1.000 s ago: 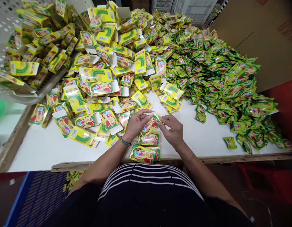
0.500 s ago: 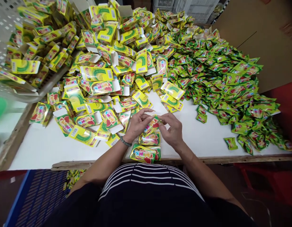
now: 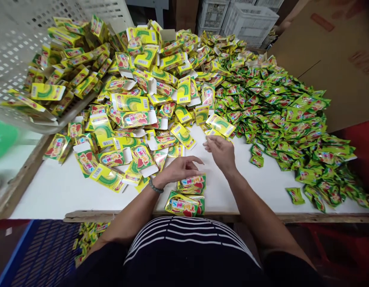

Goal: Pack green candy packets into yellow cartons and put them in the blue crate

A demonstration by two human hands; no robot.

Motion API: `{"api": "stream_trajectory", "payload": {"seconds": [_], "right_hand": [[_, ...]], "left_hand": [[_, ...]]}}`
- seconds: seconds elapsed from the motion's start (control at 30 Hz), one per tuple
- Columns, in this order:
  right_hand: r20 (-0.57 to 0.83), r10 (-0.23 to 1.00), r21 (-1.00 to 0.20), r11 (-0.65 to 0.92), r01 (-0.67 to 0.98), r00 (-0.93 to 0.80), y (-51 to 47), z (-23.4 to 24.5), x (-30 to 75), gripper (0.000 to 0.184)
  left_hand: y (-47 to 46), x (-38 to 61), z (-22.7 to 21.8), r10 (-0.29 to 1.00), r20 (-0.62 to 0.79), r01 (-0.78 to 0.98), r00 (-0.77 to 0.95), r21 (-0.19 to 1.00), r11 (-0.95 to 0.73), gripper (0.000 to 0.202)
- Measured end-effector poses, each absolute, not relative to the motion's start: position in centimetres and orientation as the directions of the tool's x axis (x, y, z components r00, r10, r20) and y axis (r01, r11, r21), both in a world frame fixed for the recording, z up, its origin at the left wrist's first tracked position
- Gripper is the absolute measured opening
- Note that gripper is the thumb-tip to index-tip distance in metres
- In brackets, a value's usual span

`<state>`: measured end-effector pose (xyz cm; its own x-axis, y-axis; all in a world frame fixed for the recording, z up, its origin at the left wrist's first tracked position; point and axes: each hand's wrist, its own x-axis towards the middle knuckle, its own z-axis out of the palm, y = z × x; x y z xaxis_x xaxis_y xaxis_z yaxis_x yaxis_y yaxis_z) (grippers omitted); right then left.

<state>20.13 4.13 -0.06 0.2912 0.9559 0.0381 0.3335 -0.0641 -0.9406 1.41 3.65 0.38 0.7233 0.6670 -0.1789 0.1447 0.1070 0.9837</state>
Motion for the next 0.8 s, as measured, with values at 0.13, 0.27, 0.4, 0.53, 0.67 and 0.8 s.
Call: {"api": "stream_trajectory", "payload": {"seconds": [0.13, 0.27, 0.4, 0.53, 0.67, 0.8], "right_hand": [[-0.003, 0.980, -0.754, -0.134, 0.643, 0.200, 11.3, -0.8, 19.6, 0.022], [-0.154, 0.979, -0.474, -0.193, 0.859, 0.135, 15.8, -1.2, 17.5, 0.030], [-0.292, 0.946, -0.391, -0.251, 0.886, 0.139, 17.5, -1.6, 16.5, 0.034], [-0.282, 0.954, -0.430, -0.224, 0.874, 0.106, 17.4, -2.0, 17.3, 0.027], [-0.225, 0.967, -0.458, -0.211, 0.863, 0.117, 16.8, -2.1, 18.2, 0.031], [-0.220, 0.967, -0.490, -0.224, 0.843, 0.129, 17.2, -2.3, 17.4, 0.043]], "left_hand": [[5.0, 1.3, 1.8, 0.828, -0.066, 0.482, 0.557, 0.838, -0.257, 0.026], [7.5, 2.4, 3.6, 0.859, 0.036, 0.789, 0.511, 0.376, -0.485, 0.047], [10.5, 3.4, 3.1, 0.818, -0.059, 0.820, 0.573, 0.066, -0.569, 0.053], [12.5, 3.4, 1.1, 0.805, -0.136, 0.812, 0.577, -0.010, -0.584, 0.055], [13.1, 3.1, 0.6, 0.772, -0.077, 0.773, 0.631, -0.029, -0.634, 0.042], [12.9, 1.8, 1.3, 0.747, -0.013, 0.747, 0.665, 0.023, -0.665, 0.036]]}}
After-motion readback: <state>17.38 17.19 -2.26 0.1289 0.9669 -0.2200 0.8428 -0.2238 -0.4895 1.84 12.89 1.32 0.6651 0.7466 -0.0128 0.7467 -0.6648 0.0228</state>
